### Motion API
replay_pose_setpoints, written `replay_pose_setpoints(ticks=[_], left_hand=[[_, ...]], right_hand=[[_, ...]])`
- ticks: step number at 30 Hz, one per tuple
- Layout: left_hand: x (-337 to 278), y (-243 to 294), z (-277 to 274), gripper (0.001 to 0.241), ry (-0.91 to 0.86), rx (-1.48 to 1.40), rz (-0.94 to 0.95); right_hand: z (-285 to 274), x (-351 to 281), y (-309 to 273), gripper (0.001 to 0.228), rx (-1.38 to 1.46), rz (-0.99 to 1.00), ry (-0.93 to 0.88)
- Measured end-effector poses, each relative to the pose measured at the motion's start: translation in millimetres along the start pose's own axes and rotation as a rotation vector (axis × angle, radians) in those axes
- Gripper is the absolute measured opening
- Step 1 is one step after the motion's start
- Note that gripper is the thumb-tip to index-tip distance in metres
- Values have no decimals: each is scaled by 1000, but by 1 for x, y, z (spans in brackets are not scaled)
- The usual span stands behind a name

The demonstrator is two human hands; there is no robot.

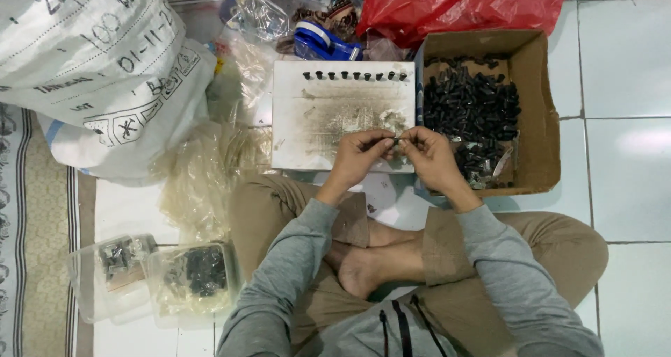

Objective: Assembling small black components into a white template by hand

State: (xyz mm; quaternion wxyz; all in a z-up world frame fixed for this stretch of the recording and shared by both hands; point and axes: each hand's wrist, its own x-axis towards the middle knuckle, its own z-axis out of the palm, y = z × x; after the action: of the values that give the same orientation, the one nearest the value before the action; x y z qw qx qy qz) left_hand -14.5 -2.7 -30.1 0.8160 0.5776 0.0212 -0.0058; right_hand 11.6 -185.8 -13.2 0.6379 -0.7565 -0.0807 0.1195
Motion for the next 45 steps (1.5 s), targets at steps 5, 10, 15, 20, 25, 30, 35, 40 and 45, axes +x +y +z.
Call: replay_pose_setpoints(ticks=[5, 10, 15, 20, 25, 30, 35, 40, 45], left_hand=[[3, 6, -1, 16, -17, 101, 49], [3, -4, 3, 15, 7, 96, 91], [-2, -5, 22, 16, 130, 28, 33], [1, -14, 26, 16, 196, -78, 18], [10, -59, 18, 19, 199, -381, -71], [-1, -15, 12, 20, 222, -150, -18], [-4, -21, 8, 18, 240, -66, 39], [6, 6, 11, 17, 246, -62, 90], [7, 40, -12, 17, 382, -33, 265]], right_hand=[[5, -2, 1, 7, -8, 22, 41], [9, -2, 9, 6, -1, 18, 113], [10, -3, -11, 10, -4, -99, 201], [14, -4, -29, 18, -111, -278, 192], [23, -6, -32, 13, -206, -395, 211], [33, -6, -35, 9, -260, -474, 238], [41, -8, -38, 9, -266, -452, 215], [35, 16, -37, 24, -66, -316, 143], [57, 57, -65, 14, -211, -365, 34]])
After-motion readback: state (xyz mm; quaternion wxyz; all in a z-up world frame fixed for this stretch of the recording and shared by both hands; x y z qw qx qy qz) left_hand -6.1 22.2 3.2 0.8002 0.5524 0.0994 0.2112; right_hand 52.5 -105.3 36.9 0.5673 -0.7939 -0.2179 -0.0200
